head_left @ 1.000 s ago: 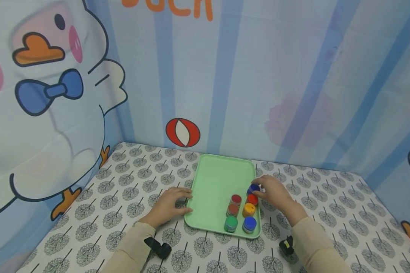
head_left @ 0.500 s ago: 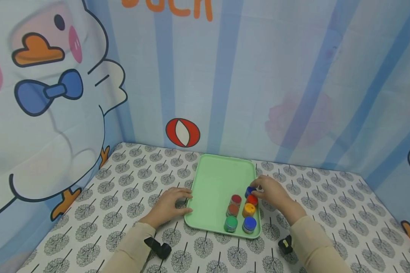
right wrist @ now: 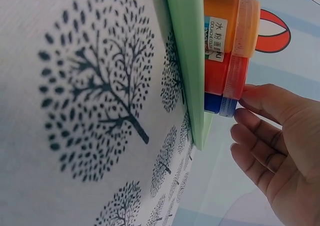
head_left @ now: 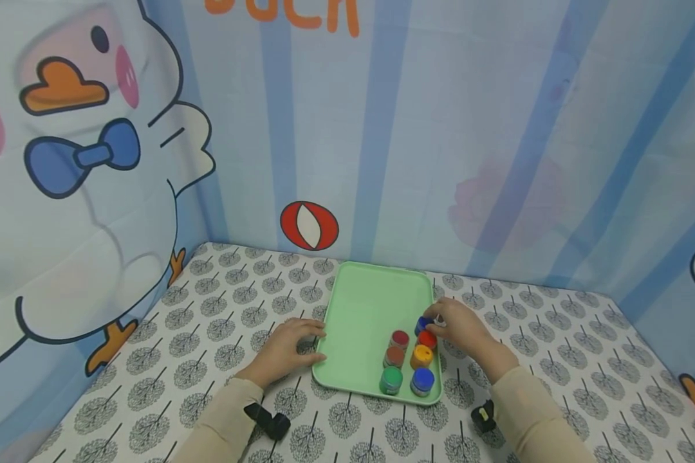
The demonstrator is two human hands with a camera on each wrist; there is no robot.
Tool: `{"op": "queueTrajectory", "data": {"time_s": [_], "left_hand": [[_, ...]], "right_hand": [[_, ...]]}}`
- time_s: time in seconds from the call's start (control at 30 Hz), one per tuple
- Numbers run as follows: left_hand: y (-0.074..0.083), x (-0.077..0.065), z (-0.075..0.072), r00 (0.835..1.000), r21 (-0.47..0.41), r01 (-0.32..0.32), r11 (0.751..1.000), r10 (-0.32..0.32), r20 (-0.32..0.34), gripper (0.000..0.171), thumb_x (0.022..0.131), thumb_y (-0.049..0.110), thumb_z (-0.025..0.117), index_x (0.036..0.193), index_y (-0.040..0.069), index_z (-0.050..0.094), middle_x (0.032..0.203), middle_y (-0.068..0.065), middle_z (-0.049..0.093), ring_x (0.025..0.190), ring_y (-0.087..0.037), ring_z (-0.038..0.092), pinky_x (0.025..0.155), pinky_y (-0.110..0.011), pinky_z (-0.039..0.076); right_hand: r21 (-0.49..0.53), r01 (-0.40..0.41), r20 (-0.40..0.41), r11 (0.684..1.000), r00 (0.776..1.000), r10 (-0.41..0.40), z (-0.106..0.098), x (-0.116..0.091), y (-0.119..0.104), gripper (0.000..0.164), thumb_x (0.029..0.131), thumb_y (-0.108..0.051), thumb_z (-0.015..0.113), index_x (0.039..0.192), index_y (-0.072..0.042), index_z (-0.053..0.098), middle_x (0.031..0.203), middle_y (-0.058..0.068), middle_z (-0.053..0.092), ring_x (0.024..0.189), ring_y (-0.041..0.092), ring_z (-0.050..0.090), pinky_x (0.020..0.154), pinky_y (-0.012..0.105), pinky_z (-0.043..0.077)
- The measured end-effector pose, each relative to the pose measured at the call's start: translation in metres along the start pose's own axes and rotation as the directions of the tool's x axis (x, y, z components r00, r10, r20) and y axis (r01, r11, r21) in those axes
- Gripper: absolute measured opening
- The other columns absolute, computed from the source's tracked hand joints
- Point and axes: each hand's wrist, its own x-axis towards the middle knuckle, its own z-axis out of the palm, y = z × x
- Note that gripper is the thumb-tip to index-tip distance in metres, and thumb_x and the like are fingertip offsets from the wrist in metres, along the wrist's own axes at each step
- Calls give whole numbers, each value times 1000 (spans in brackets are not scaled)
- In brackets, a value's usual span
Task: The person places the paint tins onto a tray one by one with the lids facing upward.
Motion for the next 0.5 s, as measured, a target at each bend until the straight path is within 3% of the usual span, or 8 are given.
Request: {"op": "queueTrajectory", "data": {"time_s": [0.5], "left_hand": [[0,0,1,1000,-8,4,1000,-4,5,40,80,31,78,116,15,69,131,-1,62,125,-27,55,108,-50,42]], "right_hand": [[-2,4,-16,1000,1000,-4,-3,-8,-1,22,88,-16,70,107,-6,71,99,7,66,92,24,63,79,38,57]]}}
